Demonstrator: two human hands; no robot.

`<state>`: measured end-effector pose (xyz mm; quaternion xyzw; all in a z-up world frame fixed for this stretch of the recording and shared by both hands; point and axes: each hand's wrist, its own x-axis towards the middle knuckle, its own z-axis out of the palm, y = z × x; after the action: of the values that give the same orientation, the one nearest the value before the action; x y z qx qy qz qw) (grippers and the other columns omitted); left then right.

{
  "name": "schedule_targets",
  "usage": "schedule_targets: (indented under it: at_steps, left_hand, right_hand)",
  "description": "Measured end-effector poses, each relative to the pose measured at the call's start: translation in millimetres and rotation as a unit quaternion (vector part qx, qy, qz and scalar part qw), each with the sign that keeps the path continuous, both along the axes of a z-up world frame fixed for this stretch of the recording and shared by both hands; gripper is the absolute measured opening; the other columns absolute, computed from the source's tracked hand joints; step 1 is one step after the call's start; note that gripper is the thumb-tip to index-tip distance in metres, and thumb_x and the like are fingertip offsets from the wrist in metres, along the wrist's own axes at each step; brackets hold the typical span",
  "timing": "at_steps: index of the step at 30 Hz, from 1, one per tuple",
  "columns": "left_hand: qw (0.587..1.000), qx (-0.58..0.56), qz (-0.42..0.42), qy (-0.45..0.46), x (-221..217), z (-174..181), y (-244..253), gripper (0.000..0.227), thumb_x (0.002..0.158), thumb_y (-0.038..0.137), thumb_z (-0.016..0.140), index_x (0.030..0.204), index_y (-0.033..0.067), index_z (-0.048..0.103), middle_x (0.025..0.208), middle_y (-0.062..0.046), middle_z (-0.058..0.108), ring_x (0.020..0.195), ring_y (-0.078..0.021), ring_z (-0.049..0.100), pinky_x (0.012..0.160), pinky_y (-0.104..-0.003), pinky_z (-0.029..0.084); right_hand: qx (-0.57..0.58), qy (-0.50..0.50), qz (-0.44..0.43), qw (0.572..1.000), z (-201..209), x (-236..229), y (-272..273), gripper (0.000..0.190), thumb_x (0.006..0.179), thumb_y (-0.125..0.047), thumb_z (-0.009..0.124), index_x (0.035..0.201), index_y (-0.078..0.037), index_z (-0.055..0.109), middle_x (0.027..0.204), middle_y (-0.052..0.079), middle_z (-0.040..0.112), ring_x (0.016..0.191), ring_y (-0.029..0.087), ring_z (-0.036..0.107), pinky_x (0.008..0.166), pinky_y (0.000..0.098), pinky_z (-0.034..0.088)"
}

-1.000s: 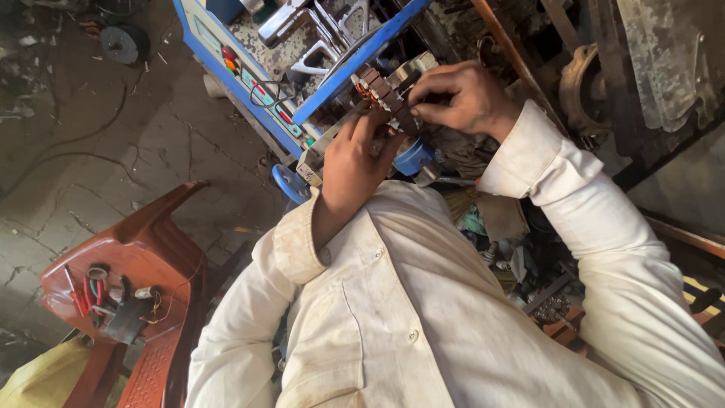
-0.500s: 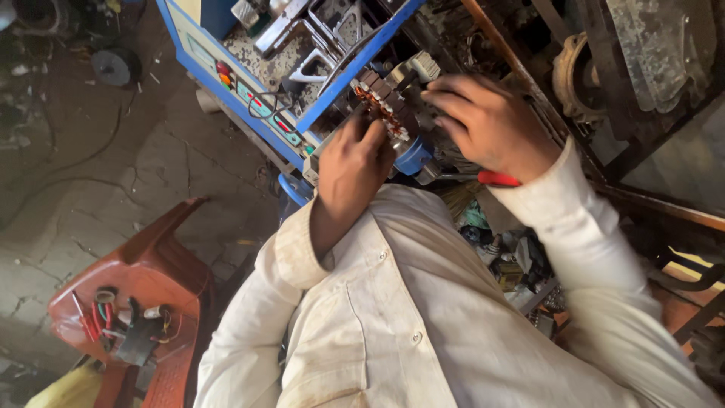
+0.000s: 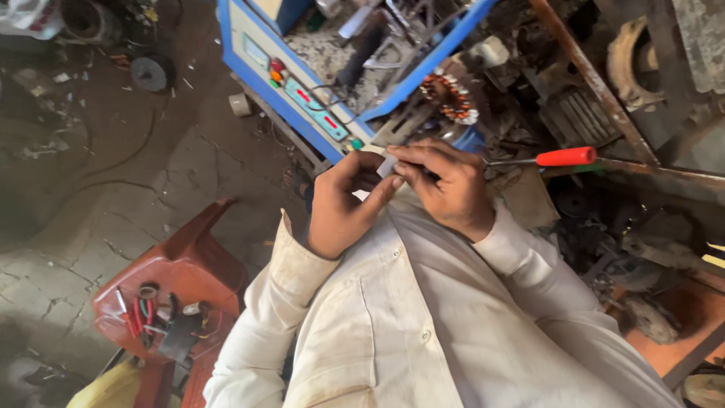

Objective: The person inserts small white cylindrical components into slots on a copper-wound rotor using their hands. They repeatedly pick up the components, align them, and press them into place on the machine part.

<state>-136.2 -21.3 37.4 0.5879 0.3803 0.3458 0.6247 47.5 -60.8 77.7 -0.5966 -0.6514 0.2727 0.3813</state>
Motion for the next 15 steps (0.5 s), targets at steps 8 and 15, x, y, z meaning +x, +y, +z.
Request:
schedule_targets:
  at_steps: [8,15]
  left_hand:
    - [0.994,0.084,0.063,-0.001,-56,3,7,0.012,0.093,-0.007,0.072,0.103,-0.0011,0.067,0.094,-0.010,0.072,0.079,-0.0170,0.074,0.070,-0.028,0.059]
    - [0.858,0.496,0.036,0.131,-111,14,43,0.028,0.082,-0.006,0.075,0.110,-0.0039,0.071,0.110,-0.018,0.069,0.091,-0.0307,0.071,0.075,-0.038,0.058]
  right_hand:
    - [-0.034,0.073,0.020,0.997,-17,-55,22,0.005,0.099,0.001,0.069,0.103,-0.002,0.069,0.097,0.009,0.071,0.086,0.020,0.071,0.082,0.0315,0.057]
    - [-0.308,0.434,-0.059,0.844,-27,-88,23,0.018,0.104,-0.014,0.060,0.113,-0.001,0.069,0.090,0.010,0.074,0.080,0.017,0.073,0.077,0.0301,0.060]
